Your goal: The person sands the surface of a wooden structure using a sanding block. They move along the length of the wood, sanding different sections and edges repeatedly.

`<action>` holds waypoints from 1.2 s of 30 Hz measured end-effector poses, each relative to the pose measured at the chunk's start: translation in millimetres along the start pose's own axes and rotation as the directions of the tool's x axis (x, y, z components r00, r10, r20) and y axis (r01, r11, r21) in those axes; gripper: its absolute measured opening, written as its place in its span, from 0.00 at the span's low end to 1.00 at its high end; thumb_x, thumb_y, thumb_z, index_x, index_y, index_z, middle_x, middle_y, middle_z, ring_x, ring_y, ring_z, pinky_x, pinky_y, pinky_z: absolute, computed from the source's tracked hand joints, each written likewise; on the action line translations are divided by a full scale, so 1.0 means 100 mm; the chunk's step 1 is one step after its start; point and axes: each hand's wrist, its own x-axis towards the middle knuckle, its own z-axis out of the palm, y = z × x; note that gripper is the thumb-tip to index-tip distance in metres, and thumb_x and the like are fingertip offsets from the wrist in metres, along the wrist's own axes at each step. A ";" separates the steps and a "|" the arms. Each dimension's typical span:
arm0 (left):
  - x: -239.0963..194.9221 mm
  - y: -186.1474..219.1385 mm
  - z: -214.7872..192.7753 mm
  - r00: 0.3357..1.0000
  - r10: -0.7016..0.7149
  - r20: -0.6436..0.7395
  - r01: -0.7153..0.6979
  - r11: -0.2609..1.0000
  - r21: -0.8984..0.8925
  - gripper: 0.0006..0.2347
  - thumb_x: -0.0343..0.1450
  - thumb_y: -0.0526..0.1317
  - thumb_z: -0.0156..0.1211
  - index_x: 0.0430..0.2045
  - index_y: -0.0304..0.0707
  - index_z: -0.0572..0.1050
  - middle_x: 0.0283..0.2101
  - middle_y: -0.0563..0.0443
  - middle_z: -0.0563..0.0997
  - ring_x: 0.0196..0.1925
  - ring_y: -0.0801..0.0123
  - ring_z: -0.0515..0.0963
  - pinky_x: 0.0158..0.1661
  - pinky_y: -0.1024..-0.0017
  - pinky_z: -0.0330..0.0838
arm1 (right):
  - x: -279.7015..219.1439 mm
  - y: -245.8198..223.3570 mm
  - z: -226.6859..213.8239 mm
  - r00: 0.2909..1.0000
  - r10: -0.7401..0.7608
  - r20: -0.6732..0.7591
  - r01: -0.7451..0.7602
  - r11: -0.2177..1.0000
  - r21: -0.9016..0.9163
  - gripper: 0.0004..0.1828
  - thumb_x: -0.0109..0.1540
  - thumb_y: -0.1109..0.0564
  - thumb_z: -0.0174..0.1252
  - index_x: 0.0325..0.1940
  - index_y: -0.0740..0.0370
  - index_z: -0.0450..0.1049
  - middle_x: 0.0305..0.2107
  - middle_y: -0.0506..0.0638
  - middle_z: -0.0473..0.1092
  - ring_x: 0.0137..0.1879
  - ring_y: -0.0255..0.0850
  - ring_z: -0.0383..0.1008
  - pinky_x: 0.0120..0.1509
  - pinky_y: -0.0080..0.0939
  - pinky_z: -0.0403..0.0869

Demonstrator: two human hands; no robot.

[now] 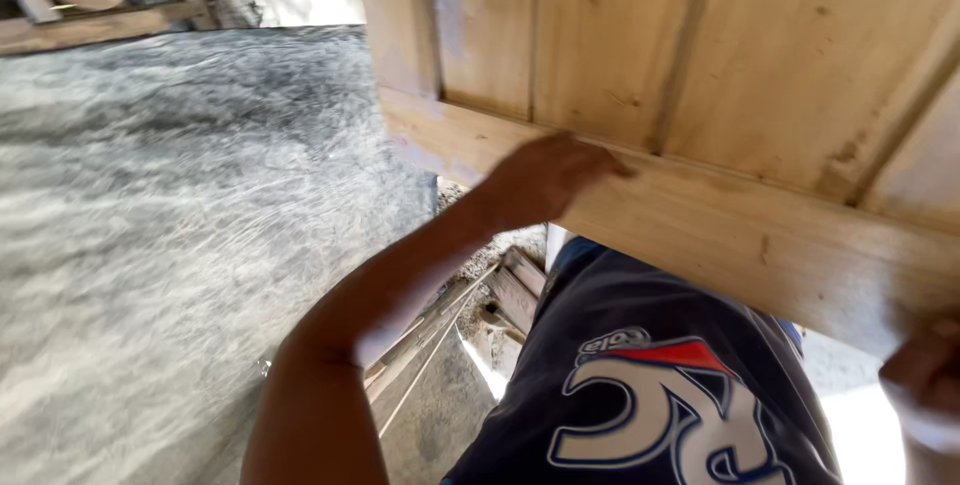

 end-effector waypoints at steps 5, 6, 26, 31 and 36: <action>0.13 -0.01 -0.31 0.915 -0.307 -0.262 0.315 0.949 -0.011 0.14 0.75 0.29 0.53 0.55 0.35 0.74 0.56 0.41 0.80 0.59 0.49 0.81 0.59 0.59 0.77 | 0.07 -0.05 -0.16 0.997 0.074 -0.029 -0.075 0.997 -0.034 0.11 0.64 0.65 0.57 0.51 0.67 0.74 0.40 0.58 0.71 0.44 0.49 0.70 0.53 0.48 0.66; 0.15 0.02 -0.35 0.874 -0.374 -0.311 0.359 0.927 -0.107 0.12 0.77 0.30 0.53 0.55 0.35 0.74 0.56 0.40 0.79 0.59 0.48 0.81 0.58 0.58 0.78 | 0.12 -0.07 -0.19 0.995 0.092 -0.034 -0.094 0.995 -0.040 0.11 0.64 0.65 0.57 0.51 0.67 0.74 0.40 0.58 0.71 0.44 0.49 0.70 0.53 0.48 0.66; 0.91 0.33 0.24 0.999 -0.034 -0.003 0.035 0.995 0.094 0.12 0.68 0.36 0.61 0.44 0.37 0.80 0.42 0.51 0.79 0.40 0.60 0.77 0.38 0.61 0.73 | 0.37 -0.07 -0.13 0.988 0.136 -0.076 -0.144 0.981 -0.127 0.09 0.61 0.66 0.58 0.45 0.62 0.73 0.35 0.51 0.71 0.40 0.44 0.68 0.58 0.49 0.63; 1.45 0.95 0.73 0.983 0.184 -0.013 -0.183 0.981 0.062 0.11 0.74 0.38 0.61 0.47 0.31 0.79 0.40 0.50 0.76 0.39 0.65 0.76 0.39 0.67 0.77 | 0.37 -0.08 -0.15 0.987 0.110 -0.119 -0.126 0.984 -0.127 0.10 0.60 0.66 0.58 0.45 0.62 0.74 0.35 0.51 0.72 0.39 0.44 0.69 0.56 0.48 0.62; 1.46 1.04 0.77 0.982 0.187 0.032 -0.190 0.970 0.154 0.15 0.67 0.37 0.61 0.46 0.33 0.80 0.34 0.49 0.76 0.36 0.65 0.76 0.31 0.71 0.75 | 0.41 -0.09 -0.17 0.979 0.114 -0.168 -0.132 0.986 -0.100 0.11 0.59 0.65 0.57 0.45 0.61 0.74 0.36 0.50 0.73 0.40 0.42 0.71 0.57 0.47 0.62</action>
